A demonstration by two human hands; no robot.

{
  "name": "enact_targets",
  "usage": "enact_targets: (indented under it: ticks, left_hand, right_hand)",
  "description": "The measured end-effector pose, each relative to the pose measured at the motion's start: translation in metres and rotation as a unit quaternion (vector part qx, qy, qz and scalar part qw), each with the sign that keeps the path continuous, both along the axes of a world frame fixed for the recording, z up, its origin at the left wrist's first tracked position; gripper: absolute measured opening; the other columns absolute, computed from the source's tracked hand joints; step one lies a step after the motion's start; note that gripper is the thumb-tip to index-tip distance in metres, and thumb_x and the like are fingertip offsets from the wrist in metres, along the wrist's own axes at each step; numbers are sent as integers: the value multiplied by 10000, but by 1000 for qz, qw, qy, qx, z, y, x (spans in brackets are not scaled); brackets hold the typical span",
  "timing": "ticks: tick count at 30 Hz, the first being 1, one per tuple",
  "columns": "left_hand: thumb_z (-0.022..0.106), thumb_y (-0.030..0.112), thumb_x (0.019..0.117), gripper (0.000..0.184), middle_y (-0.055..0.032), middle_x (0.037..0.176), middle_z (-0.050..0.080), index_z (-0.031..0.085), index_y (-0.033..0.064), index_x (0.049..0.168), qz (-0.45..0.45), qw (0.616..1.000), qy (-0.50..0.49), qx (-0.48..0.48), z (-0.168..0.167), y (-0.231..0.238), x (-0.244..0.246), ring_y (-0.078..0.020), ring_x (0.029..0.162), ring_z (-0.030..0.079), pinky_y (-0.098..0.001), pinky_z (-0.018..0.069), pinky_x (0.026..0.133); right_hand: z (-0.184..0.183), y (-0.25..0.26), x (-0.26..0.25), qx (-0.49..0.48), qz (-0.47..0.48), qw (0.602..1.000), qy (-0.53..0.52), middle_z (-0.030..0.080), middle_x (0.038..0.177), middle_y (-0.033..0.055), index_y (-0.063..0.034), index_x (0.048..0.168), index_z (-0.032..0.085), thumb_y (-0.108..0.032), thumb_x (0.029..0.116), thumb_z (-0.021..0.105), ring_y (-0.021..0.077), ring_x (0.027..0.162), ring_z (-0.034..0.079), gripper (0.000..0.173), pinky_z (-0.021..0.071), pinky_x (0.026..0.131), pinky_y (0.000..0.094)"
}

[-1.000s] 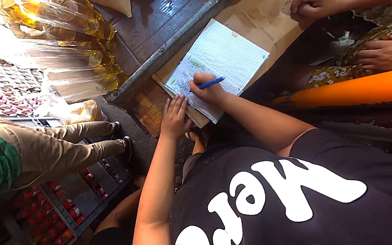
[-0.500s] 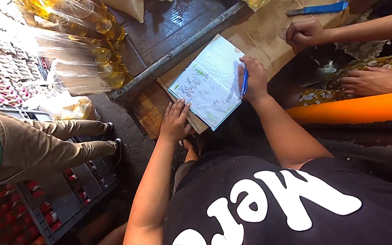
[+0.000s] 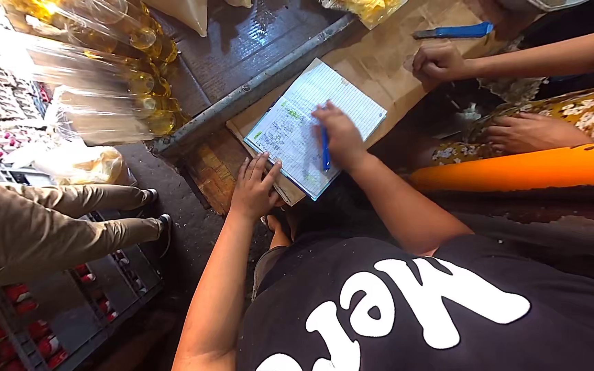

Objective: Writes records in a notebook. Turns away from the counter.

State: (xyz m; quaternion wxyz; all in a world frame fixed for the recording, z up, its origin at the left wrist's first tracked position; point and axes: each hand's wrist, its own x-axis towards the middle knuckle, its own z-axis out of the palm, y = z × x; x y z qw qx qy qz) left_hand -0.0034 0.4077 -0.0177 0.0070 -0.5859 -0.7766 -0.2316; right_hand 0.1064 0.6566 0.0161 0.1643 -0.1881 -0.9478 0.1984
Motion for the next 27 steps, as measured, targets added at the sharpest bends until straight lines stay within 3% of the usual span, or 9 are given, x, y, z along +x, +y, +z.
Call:
enact_targets:
  ticks: [2, 8, 11, 13, 16, 19, 21, 22, 27]
  left_hand:
    - [815, 218, 750, 665, -234, 1512, 507, 644, 104, 1383, 4, 1000, 0, 0, -1, 0, 0, -390, 1442, 453, -572, 334, 1189]
    - [807, 239, 758, 640, -209, 1492, 540, 632, 5, 1328, 11, 1000, 6, -9, -1, 0, 0, -368, 1442, 461, -550, 334, 1193]
    - [836, 224, 730, 684, -227, 1496, 524, 621, 24, 1349, 13, 1000, 0, -6, 0, 0, 1, -386, 1442, 452, -558, 348, 1186]
    - [843, 232, 732, 732, -243, 1527, 483, 605, 90, 1409, 14, 1000, -1, -10, 0, 0, 1, -406, 1456, 424, -566, 341, 1187]
    - [825, 238, 758, 687, -238, 1539, 475, 627, 143, 1410, 9, 1000, -3, -24, 0, 0, 0, -409, 1469, 406, -573, 321, 1196]
    - [819, 248, 759, 667, -232, 1518, 500, 640, 128, 1390, 11, 1000, -5, -25, 0, 0, 1, -413, 1461, 416, -571, 326, 1194]
    - [828, 246, 759, 654, -234, 1502, 516, 650, 119, 1376, 12, 1000, -11, -22, 1, 0, 0, -417, 1454, 425, -570, 330, 1192]
    - [831, 241, 754, 645, -236, 1491, 526, 661, 111, 1363, 11, 1000, -14, -18, 2, 0, 0, -420, 1447, 433, -572, 335, 1188]
    - [815, 235, 751, 604, -252, 1464, 547, 685, 83, 1321, 2, 1000, -7, 7, -3, -1, 0, -438, 1426, 455, -573, 346, 1183]
  right_hand:
    - [-13, -18, -6, 10, 63, 998, 5, 579, 1449, 239, -46, 1348, 645, -7, 1018, 447, 430, 1424, 473, 387, 334, 1203, 563]
    - [-21, -31, -6, 54, 118, 992, -3, 558, 1477, 230, -57, 1306, 657, -163, 1081, 441, 411, 1434, 468, 329, 342, 1211, 514]
    - [-22, -24, -3, 64, 146, 987, -10, 540, 1491, 236, -66, 1288, 662, -227, 1080, 450, 406, 1449, 450, 338, 330, 1220, 506]
    - [-23, -19, -4, 66, 155, 986, -14, 542, 1496, 221, -72, 1299, 661, -268, 1076, 453, 395, 1452, 450, 362, 325, 1222, 500]
    - [-23, -19, -5, 76, 145, 986, -33, 518, 1528, 197, -94, 1331, 644, -318, 1080, 429, 384, 1475, 419, 399, 291, 1232, 519]
    - [-21, -34, -1, 75, 136, 987, -35, 513, 1522, 225, -72, 1332, 638, -195, 1081, 435, 421, 1461, 426, 345, 298, 1216, 567]
    - [-16, -58, 4, 46, 145, 988, -39, 525, 1489, 271, -29, 1293, 649, -10, 1009, 465, 453, 1436, 447, 339, 326, 1200, 584]
    - [-16, -73, 9, 32, 146, 988, -32, 543, 1469, 275, -19, 1272, 659, 14, 977, 494, 450, 1425, 464, 341, 341, 1192, 579]
    - [-31, -87, 22, 2, 174, 984, 45, 636, 1394, 203, -24, 1198, 699, -49, 1013, 507, 376, 1368, 555, 268, 388, 1178, 514]
